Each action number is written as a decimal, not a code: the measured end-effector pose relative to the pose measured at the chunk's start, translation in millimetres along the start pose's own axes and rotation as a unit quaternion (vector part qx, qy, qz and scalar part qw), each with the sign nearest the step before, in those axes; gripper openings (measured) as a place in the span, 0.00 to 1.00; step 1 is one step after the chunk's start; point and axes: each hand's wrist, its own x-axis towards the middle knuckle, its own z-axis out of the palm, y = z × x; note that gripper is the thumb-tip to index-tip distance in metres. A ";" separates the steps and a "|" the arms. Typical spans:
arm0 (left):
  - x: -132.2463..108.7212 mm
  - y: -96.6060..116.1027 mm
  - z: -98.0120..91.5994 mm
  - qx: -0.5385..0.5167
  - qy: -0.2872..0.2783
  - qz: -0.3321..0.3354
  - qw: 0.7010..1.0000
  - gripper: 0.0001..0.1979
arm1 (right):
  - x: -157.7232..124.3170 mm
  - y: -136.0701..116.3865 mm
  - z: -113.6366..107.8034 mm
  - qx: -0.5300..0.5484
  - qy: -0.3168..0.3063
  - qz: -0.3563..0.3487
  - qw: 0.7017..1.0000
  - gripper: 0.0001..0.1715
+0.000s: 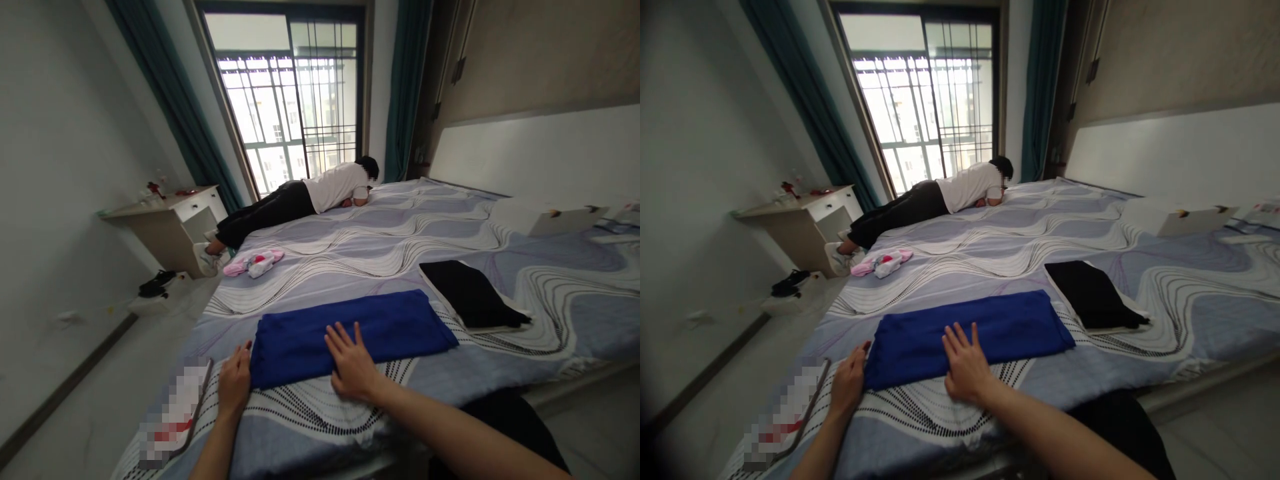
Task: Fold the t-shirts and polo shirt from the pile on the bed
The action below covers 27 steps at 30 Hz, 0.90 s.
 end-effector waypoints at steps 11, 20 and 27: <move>-7.5 -0.3 -10.1 -0.114 0.049 -0.045 0.991 0.28 | 92.1 -129.2 68.1 0.052 0.014 -0.020 0.998 0.41; -2.4 9.1 -14.6 -0.017 0.002 -0.064 0.998 0.28 | 122.4 -87.0 9.5 0.397 0.152 0.179 0.887 0.21; -3.0 13.9 -12.0 0.028 -0.004 -0.052 0.998 0.33 | 68.9 22.0 -65.6 0.650 0.414 0.229 0.595 0.19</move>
